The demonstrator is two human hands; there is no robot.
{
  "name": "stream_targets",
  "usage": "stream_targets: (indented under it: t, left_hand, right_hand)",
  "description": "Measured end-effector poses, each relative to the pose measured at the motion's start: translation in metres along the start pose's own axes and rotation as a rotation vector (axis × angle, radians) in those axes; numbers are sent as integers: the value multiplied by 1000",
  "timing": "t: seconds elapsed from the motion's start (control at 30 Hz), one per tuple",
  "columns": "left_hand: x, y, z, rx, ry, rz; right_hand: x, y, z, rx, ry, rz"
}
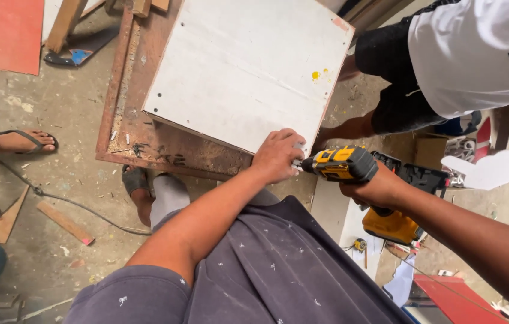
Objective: Assembling a wooden box by driving screws into a panel using a power drill
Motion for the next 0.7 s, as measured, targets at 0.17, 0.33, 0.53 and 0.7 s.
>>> stream_targets:
  t: [0.17, 0.33, 0.53, 0.7]
  left_hand:
    - [-4, 4, -4, -13, -22, -39]
    - [-1, 3, -1, -48, -8, -34]
    - [-3, 5, 1, -90, 31, 27]
    - [4, 16, 19, -268, 230, 234]
  right_hand:
    - [-4, 4, 17, -7, 15, 6]
    - [4, 3, 12, -32, 9, 19]
    - [13, 0, 22, -166, -106, 53]
    - [43, 8, 45, -310, -24, 148]
Point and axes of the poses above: each hand's wrist, its own x-axis away from the middle knuckle, its own y-axis out of the palm, z = x × y, the point moved 10 cm from there along -x, towards the middle knuckle, and after that the axes turned 8 degrees about -y, right-handed, at the moved point
